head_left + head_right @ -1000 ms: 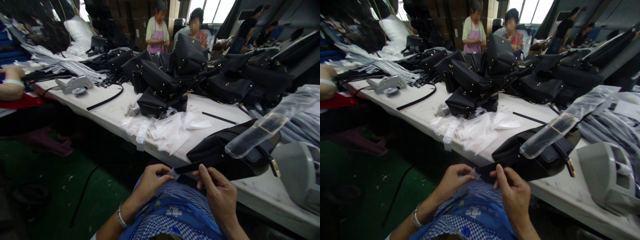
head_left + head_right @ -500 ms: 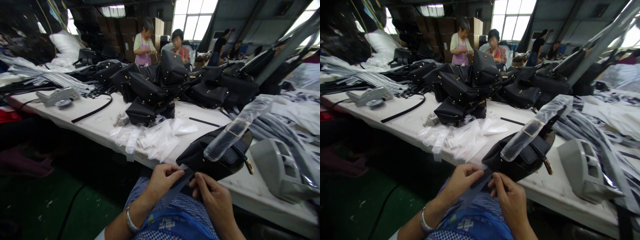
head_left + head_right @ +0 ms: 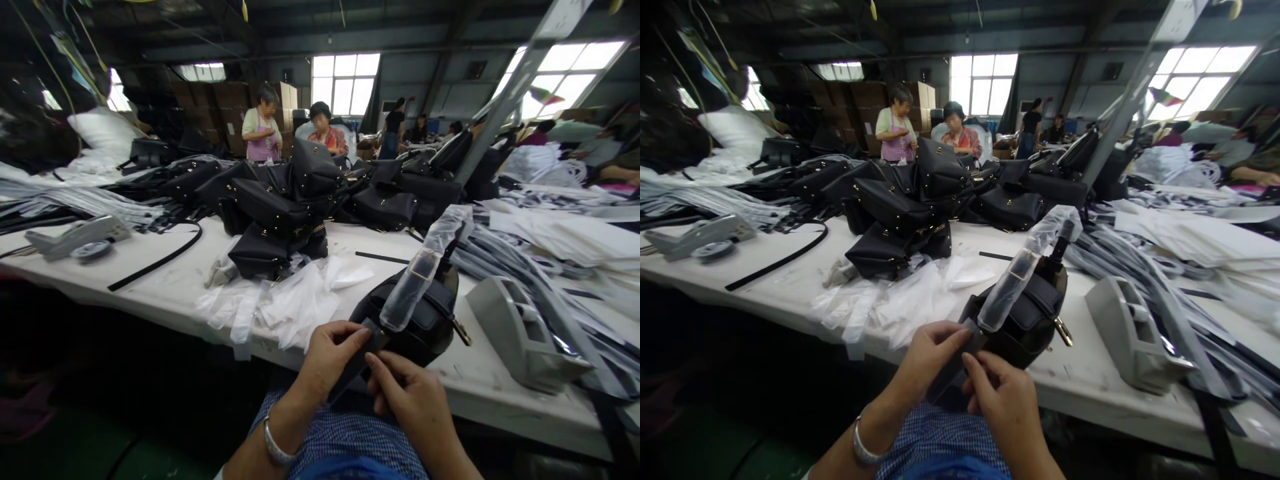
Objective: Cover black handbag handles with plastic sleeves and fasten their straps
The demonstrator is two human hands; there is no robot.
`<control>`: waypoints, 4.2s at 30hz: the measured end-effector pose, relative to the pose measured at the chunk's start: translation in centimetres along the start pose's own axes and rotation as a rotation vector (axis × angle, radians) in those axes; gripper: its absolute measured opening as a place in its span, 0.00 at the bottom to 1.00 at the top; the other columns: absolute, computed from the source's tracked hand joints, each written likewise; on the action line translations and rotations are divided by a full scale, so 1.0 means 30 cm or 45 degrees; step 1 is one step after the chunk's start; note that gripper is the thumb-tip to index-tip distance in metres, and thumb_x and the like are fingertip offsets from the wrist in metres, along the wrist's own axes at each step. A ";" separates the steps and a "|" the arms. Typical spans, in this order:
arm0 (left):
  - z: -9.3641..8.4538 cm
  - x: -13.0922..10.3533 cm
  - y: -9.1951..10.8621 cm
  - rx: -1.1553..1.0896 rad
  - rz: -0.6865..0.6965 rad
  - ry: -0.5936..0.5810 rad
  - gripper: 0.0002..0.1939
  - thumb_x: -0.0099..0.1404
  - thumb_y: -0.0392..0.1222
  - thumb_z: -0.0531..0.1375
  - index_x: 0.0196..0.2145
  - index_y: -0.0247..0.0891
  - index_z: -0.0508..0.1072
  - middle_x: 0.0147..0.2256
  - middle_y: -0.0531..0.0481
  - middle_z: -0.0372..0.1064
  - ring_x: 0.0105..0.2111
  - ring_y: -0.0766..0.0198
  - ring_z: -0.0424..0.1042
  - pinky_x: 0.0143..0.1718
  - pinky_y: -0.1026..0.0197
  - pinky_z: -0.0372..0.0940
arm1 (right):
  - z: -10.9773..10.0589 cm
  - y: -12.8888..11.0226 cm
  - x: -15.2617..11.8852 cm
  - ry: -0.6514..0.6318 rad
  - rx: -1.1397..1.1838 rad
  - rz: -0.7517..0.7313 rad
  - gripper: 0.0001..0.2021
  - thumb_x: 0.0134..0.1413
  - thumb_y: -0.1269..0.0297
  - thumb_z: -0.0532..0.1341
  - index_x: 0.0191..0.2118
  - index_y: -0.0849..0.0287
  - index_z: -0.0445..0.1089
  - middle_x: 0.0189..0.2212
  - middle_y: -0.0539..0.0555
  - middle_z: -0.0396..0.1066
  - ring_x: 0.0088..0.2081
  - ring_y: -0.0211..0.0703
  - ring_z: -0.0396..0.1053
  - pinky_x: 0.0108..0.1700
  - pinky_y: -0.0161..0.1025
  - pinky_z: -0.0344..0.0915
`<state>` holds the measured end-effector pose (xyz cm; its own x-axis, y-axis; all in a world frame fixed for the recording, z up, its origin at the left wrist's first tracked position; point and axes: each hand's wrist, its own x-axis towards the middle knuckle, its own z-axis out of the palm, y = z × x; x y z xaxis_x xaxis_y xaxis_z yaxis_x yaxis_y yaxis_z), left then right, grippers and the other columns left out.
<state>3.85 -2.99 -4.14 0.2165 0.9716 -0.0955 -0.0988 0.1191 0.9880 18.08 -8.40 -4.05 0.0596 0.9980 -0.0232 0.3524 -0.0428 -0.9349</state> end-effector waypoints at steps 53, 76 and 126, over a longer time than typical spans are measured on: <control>-0.121 -0.329 -0.185 1.136 1.084 0.239 0.10 0.68 0.29 0.57 0.43 0.36 0.75 0.32 0.46 0.76 0.29 0.63 0.74 0.31 0.65 0.70 | 0.030 0.004 0.022 -0.071 0.310 0.094 0.28 0.60 0.44 0.58 0.17 0.60 0.70 0.13 0.51 0.68 0.13 0.34 0.62 0.21 0.31 0.57; 0.015 -0.119 -0.149 -0.067 -0.248 0.238 0.32 0.46 0.61 0.72 0.40 0.33 0.77 0.26 0.49 0.74 0.15 0.75 0.54 0.16 0.70 0.49 | -0.513 0.118 0.034 0.920 -0.512 -0.209 0.13 0.61 0.55 0.58 0.43 0.54 0.77 0.43 0.55 0.78 0.48 0.50 0.73 0.54 0.42 0.64; 0.027 -0.162 -0.125 0.179 0.109 0.223 0.13 0.63 0.44 0.64 0.44 0.38 0.79 0.43 0.47 0.79 0.44 0.56 0.76 0.47 0.61 0.70 | -0.051 -0.022 -0.061 -0.029 0.427 0.108 0.15 0.53 0.51 0.68 0.33 0.60 0.78 0.24 0.52 0.76 0.23 0.37 0.71 0.27 0.31 0.68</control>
<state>3.96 -8.33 -7.29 0.0405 0.9990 -0.0181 0.0291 0.0169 0.9994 19.18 -10.28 -2.85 0.0531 0.9925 -0.1102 0.0204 -0.1114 -0.9936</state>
